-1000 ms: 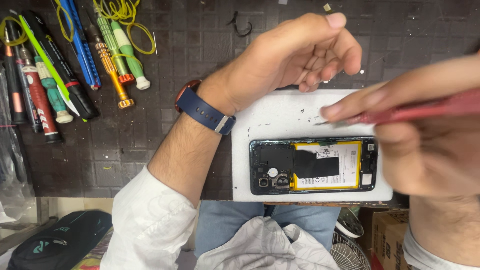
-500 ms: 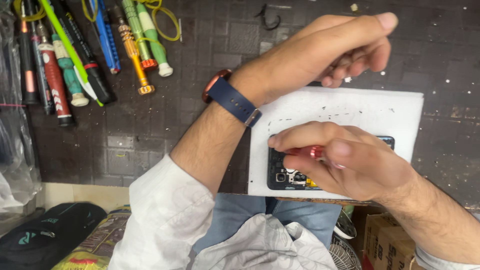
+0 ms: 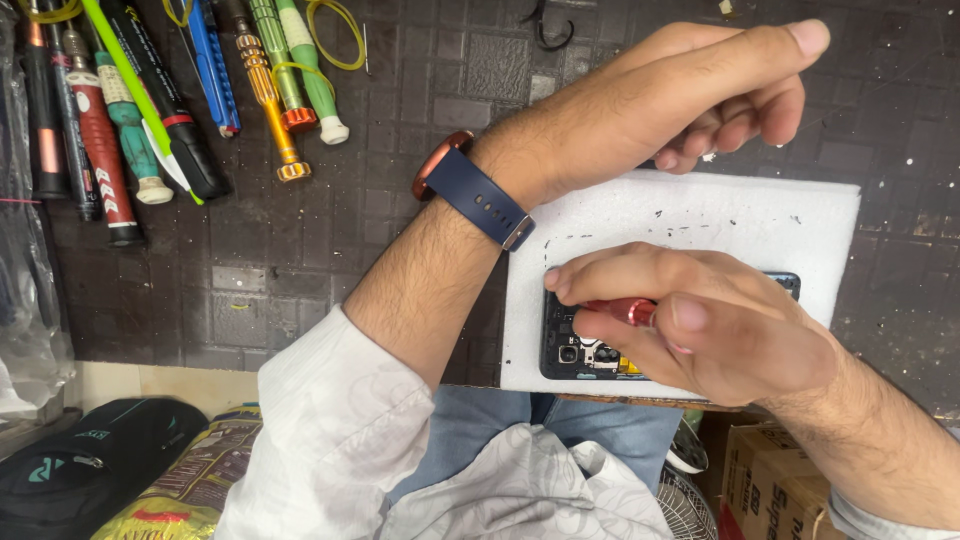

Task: The person uses a red precision screwdriver to remove screws from the internal frame of a disassembled smartphone. They carefully extract each screw and place it on the white foam pad beside the device.

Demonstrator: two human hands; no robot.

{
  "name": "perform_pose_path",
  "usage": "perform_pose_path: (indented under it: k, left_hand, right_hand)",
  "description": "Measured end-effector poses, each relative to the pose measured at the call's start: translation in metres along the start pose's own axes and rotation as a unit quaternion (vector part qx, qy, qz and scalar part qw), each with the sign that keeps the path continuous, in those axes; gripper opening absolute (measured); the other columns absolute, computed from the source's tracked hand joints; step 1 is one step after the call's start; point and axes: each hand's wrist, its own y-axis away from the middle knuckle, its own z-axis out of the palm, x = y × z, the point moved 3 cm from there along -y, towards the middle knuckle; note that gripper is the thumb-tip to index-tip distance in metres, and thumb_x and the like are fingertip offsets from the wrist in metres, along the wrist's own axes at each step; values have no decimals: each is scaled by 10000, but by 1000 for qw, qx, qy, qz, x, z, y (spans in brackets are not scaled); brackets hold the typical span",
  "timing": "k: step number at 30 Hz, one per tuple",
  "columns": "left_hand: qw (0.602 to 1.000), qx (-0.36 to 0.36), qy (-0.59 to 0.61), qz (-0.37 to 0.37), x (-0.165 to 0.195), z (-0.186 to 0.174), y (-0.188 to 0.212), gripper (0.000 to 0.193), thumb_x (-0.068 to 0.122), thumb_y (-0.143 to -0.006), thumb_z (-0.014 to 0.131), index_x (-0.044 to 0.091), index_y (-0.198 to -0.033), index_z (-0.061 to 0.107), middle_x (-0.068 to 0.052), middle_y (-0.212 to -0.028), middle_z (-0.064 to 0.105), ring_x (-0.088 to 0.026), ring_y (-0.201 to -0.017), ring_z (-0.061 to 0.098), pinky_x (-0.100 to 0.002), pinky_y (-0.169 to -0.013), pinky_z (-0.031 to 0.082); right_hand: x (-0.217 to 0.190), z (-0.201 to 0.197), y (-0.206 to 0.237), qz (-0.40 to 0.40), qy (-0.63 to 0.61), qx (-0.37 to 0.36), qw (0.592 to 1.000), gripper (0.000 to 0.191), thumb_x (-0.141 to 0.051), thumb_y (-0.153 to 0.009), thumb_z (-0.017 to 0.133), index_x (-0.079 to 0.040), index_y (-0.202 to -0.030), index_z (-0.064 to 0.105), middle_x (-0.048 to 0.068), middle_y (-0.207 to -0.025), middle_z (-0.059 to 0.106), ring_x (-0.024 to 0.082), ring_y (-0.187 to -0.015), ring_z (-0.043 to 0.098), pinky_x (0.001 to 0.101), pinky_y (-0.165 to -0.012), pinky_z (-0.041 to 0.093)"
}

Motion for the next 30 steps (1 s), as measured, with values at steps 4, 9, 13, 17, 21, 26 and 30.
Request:
perform_pose_path:
  k: [4, 9, 13, 17, 21, 26, 30]
  left_hand:
    - [1000, -4, 9, -8, 1, -1, 2, 784, 784, -1035, 448, 74, -900, 750, 51, -745, 581, -25, -643, 528, -217, -510, 440]
    - [999, 6, 10, -45, 2, 0, 0, 750, 755, -1021, 453, 81, -880, 752, 56, -712, 576, -23, -613, 519, -216, -491, 426]
    - [998, 6, 28, -60, 5, -2, 2, 734, 730, -1044, 471, 67, -903, 752, 48, -744, 576, -36, -641, 509, -227, -523, 425]
    - [997, 3, 37, -73, 7, -3, 5, 737, 728, -1046, 474, 60, -908, 753, 48, -755, 576, -41, -642, 508, -229, -527, 425]
    - [997, 2, 34, -75, 8, -6, 5, 743, 727, -1040, 462, 58, -905, 756, 45, -745, 572, -44, -630, 503, -229, -526, 428]
    - [997, 6, 30, -76, 7, -5, 7, 754, 738, -1037, 465, 56, -913, 763, 43, -760, 581, -42, -652, 529, -223, -547, 443]
    - [996, 7, 42, -82, 6, -7, 7, 756, 740, -1020, 475, 46, -920, 758, 32, -775, 584, -50, -660, 525, -230, -555, 442]
  right_hand:
    - [-9, -6, -10, -74, 17, 22, 997, 494, 110, -886, 724, -43, -1251, 428, 222, -1127, 676, 338, -964, 773, 370, -726, 710]
    - [-15, -7, -23, -131, 17, 32, 991, 439, 84, -897, 744, -72, -1209, 479, 182, -1072, 685, 354, -964, 769, 474, -818, 680]
    - [-12, -14, -31, -159, 13, 29, 987, 233, 21, -938, 724, -19, -1093, 554, 209, -1063, 675, 325, -933, 756, 420, -770, 700]
    - [-12, -23, -33, -101, 7, -2, 995, 190, -13, -902, 696, 10, -1077, 626, 194, -1031, 700, 341, -940, 760, 455, -772, 690]
    - [-15, -27, -41, -68, -36, -29, 997, 111, -25, -894, 752, -20, -983, 686, 142, -1022, 720, 290, -949, 773, 381, -761, 694]
    - [-23, -29, -56, -73, -55, -22, 996, 145, -65, -897, 804, -49, -988, 694, 114, -1000, 686, 256, -927, 750, 334, -783, 693]
    - [-23, -23, -59, -145, -33, -14, 989, 274, -121, -869, 814, -12, -1057, 646, 164, -1035, 680, 298, -975, 736, 421, -859, 684]
